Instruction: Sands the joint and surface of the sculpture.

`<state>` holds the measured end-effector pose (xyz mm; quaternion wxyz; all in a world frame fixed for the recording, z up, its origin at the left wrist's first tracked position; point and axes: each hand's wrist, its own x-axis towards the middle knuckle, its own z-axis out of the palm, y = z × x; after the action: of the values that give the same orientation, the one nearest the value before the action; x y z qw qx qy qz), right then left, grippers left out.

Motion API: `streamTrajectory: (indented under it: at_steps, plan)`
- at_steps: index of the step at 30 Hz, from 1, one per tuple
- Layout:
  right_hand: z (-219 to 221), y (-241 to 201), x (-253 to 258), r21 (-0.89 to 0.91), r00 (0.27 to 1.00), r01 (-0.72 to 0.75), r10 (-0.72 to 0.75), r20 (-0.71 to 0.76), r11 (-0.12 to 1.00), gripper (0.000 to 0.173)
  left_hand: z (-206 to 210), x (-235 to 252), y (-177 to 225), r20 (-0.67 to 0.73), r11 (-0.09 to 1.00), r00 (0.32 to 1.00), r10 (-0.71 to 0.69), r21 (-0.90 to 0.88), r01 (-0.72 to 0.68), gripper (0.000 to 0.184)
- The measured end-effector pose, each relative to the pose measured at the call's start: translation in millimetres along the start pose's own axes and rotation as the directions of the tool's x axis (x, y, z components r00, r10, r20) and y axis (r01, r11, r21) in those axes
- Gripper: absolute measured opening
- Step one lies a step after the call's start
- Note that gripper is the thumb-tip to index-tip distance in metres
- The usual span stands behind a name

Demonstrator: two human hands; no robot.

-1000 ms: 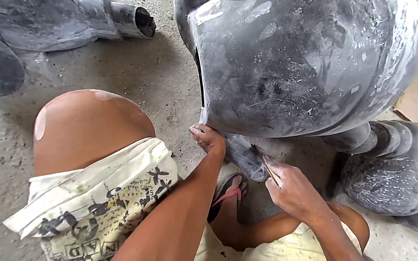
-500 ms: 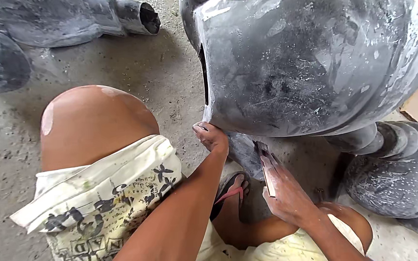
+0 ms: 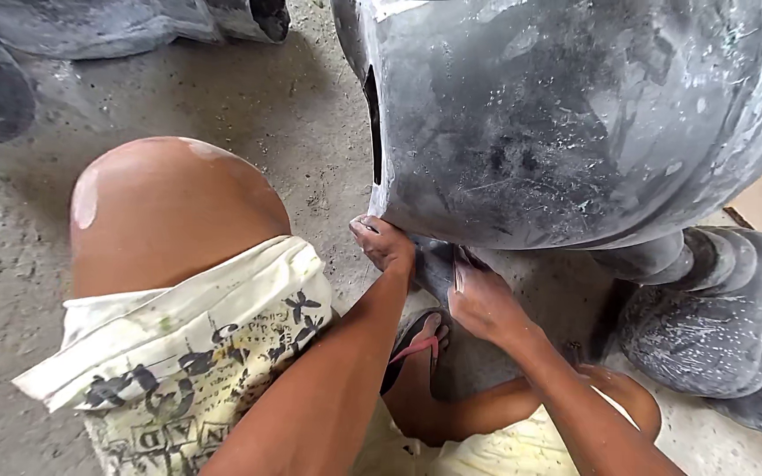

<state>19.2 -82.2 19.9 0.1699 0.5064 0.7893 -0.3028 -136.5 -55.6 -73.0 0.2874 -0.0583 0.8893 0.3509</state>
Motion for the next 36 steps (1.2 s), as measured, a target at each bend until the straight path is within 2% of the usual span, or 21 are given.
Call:
streamTrajectory:
  at_steps: [2, 5, 7, 10, 14, 16, 18, 21, 23, 26, 27, 29, 31, 33, 36]
  plan:
    - [-10.6, -3.1, -13.0, 0.040, 0.999, -0.001, 0.000, 0.041, 0.999, 0.064, 3.4, 2.7, -7.1, -0.009, 1.000, 1.000, 0.026, 0.003, -0.026, 0.042]
    - [-10.4, -8.5, -32.7, -0.036, 0.997, 0.006, -0.003, 0.081, 0.999, 0.073, 13.0, 11.7, -13.5, -0.035, 0.997, 0.997, 0.075, -0.019, -0.076, 0.044]
    - [0.3, -5.4, -20.2, -0.037, 0.998, 0.017, -0.015, 0.058, 0.999, 0.074, 1.8, 2.1, -11.4, -0.002, 1.000, 1.000, 0.028, -0.010, -0.028, 0.042]
    - [-6.8, -7.0, -1.6, 0.010, 0.999, 0.002, -0.002, 0.034, 1.000, 0.063, -0.9, -1.0, -2.5, 0.014, 1.000, 1.000, 0.002, -0.010, -0.001, 0.042]
    - [-9.7, -16.3, -24.5, -0.070, 0.998, 0.031, -0.027, 0.059, 0.997, 0.073, 14.8, 13.3, -13.5, -0.028, 0.998, 0.998, 0.062, -0.010, -0.062, 0.043]
    - [-4.2, -8.5, -13.3, -0.039, 0.999, 0.018, -0.017, 0.039, 0.999, 0.067, 8.7, 5.4, -15.3, 0.000, 0.999, 0.999, 0.036, -0.001, -0.036, 0.042]
    - [-10.4, -13.5, -2.1, -0.017, 1.000, -0.016, 0.016, 0.011, 1.000, 0.055, 4.2, 2.1, -5.9, 0.024, 1.000, 1.000, 0.016, -0.006, -0.016, 0.042]
    - [-15.4, -33.2, -17.4, -0.109, 0.999, -0.010, 0.014, 0.040, 0.994, 0.066, 6.2, 7.8, -2.1, 0.021, 1.000, 0.999, 0.023, -0.019, -0.023, 0.043]
    - [-10.3, -25.6, -15.1, -0.121, 0.998, -0.001, 0.008, 0.059, 0.993, 0.068, 10.6, 9.5, -11.2, -0.012, 1.000, 1.000, 0.021, -0.003, -0.021, 0.043]
    - [-15.9, -24.6, 5.0, -0.052, 0.998, -0.054, 0.056, 0.037, 0.997, 0.039, 4.6, 4.5, -5.7, 0.023, 1.000, 1.000, -0.005, -0.012, 0.006, 0.043]
    - [-17.9, -34.1, 2.0, -0.061, 0.998, -0.055, 0.057, 0.024, 0.997, 0.040, 3.5, 5.1, -3.3, 0.027, 1.000, 1.000, 0.008, -0.018, -0.007, 0.043]
    - [-16.6, -47.5, -10.0, -0.124, 0.999, -0.034, 0.039, 0.037, 0.992, 0.063, 6.0, 8.1, -2.3, 0.026, 0.999, 0.999, 0.021, -0.033, -0.020, 0.043]
    - [-2.8, -45.6, -19.1, -0.179, 1.000, -0.004, 0.009, 0.027, 0.984, 0.076, 3.8, 7.4, -10.7, 0.019, 1.000, 1.000, 0.011, -0.019, -0.010, 0.043]
    - [2.0, -45.0, -18.8, -0.201, 1.000, -0.005, 0.007, 0.008, 0.980, 0.078, 4.7, 8.0, -10.0, 0.023, 1.000, 1.000, 0.010, -0.009, -0.010, 0.043]
    - [-11.5, -43.2, -24.5, -0.120, 0.999, -0.049, 0.051, 0.017, 0.992, 0.069, 13.7, 9.9, -15.9, -0.010, 0.999, 0.999, 0.037, -0.024, -0.037, 0.041]
